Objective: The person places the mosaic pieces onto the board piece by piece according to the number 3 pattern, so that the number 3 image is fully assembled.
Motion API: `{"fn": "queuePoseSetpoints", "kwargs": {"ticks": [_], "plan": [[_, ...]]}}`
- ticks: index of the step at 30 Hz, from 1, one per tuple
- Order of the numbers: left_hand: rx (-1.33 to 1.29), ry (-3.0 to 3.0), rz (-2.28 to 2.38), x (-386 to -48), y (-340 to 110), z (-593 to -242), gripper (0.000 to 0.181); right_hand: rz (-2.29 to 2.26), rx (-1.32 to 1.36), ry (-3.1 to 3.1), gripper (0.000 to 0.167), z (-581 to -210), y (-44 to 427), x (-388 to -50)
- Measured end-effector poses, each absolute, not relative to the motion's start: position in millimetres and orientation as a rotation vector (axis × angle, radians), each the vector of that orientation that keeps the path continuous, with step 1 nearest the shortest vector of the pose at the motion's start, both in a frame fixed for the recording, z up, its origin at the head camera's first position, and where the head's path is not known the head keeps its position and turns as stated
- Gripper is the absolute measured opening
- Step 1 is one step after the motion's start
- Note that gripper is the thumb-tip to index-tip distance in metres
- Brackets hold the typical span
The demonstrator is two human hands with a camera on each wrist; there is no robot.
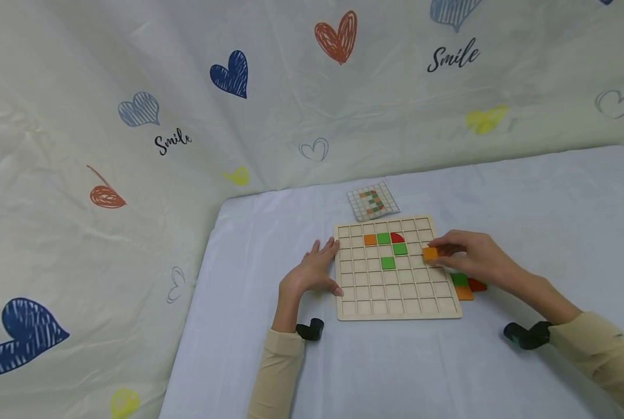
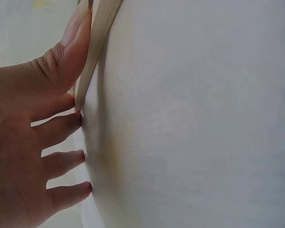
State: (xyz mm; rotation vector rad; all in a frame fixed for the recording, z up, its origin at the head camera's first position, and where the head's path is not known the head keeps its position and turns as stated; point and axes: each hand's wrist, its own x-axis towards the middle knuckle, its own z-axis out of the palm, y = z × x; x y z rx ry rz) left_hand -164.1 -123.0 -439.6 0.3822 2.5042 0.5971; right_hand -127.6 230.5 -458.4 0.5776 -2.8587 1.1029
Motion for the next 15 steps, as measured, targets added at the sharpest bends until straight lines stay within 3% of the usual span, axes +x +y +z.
{"fn": "queuePoseSetpoints", "kwargs": {"ticks": [15], "plan": [[0.389,2.504,0.597,-164,-124,-441,0.118,1.117,0.725,-2.868,0.026,-463,204,-139]]}}
